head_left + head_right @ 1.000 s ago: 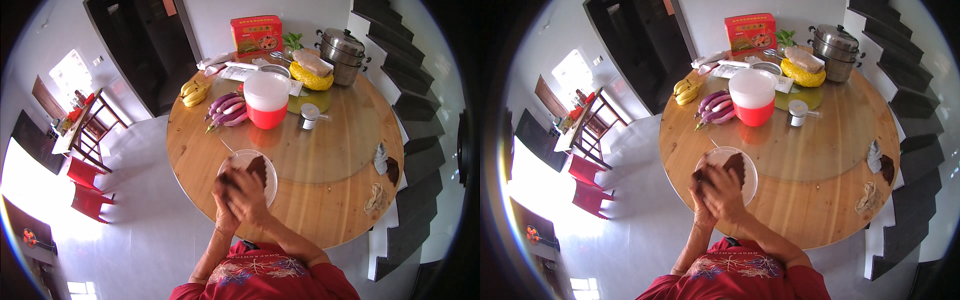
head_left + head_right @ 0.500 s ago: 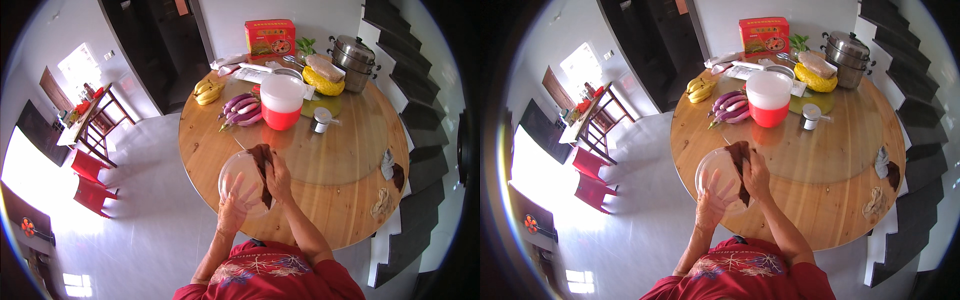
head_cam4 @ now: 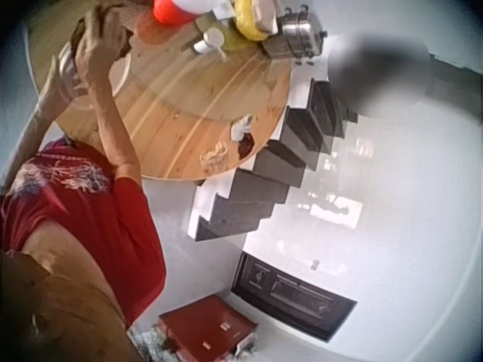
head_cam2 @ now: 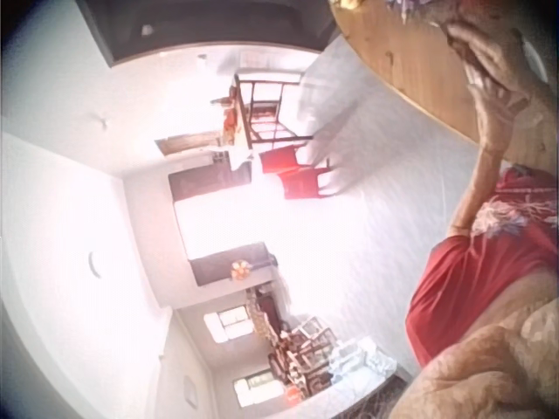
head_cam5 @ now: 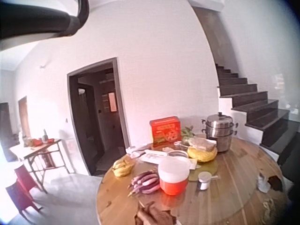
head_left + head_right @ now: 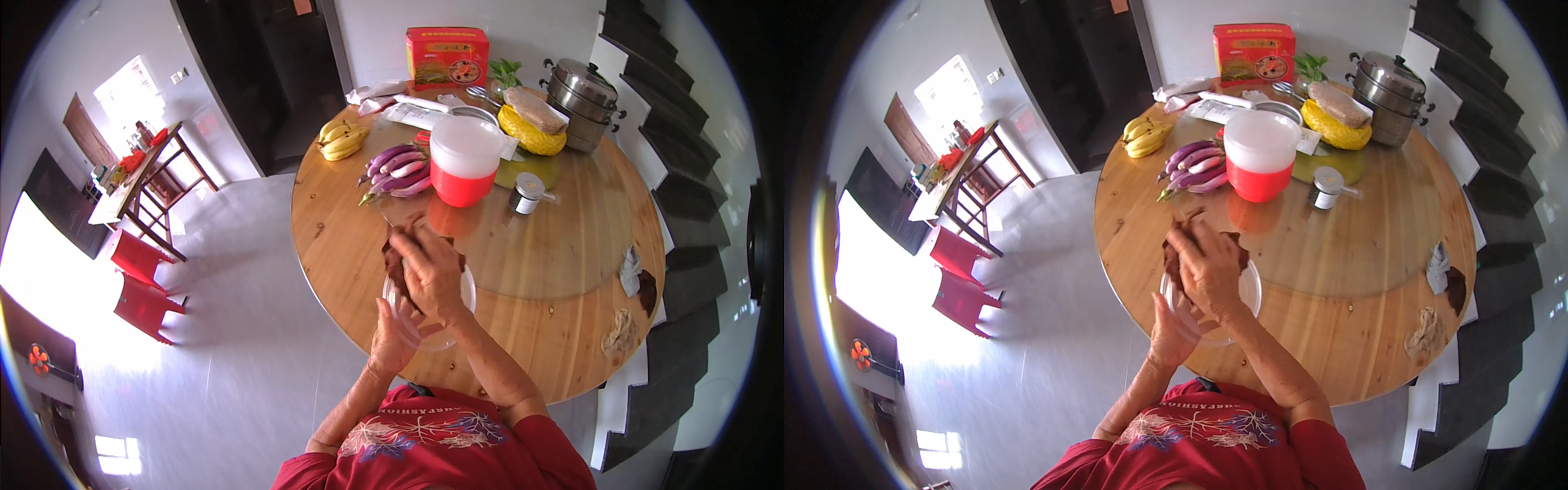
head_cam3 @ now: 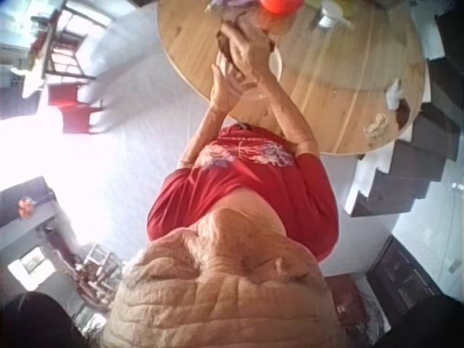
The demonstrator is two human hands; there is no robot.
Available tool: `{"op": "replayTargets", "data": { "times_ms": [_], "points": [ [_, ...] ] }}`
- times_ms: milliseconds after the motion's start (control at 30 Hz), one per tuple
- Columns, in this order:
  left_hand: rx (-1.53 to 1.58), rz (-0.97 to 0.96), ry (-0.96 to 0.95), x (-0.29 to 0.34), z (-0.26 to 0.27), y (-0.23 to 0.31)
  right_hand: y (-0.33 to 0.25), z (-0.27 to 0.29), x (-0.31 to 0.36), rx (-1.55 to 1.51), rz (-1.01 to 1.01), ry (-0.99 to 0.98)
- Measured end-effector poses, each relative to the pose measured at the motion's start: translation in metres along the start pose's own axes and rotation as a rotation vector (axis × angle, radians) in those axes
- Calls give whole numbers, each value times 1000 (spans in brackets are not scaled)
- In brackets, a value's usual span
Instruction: The person cleans a stack of clear plastic containers using a dark cloth. They repeatedly dip the cloth into a red water container to wet it, then wipe the inside and outside of each container. The person handles the containers one by one, wiping them thoroughly before placing them back on the table.
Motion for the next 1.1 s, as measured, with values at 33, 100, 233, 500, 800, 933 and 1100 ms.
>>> {"op": "replayTargets", "data": {
  "times_ms": [33,100,233,500,800,933,1100],
  "points": [
    [77,-15,31,-1,7,0,-6,-8,2,1,60,-67],
    [235,-51,92,-6,24,-2,-6,-28,28,-85,89,-90],
    [115,-228,179,-2,33,14,-33,-32,73,-126,119,-174],
    [281,-95,54,9,30,-21,-13,-21,39,104,55,-106],
    [163,-198,105,-1,36,3,73,14,72,-1180,-992,288],
    [171,-181,102,-5,47,0,44,30,86,-1417,-1044,428],
    [-68,-50,339,-12,68,-19,30,48,71,-979,-789,472]
  ]
}}
Point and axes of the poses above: each hand's wrist, its own x-axis away from the middle knuckle, its own z-axis out of the back of the hand, y = z × x, the point moved 3 cm from there along -x, towards the middle knuckle, and after that the axes turned 14 degrees about -x, right-handed, at the moved point
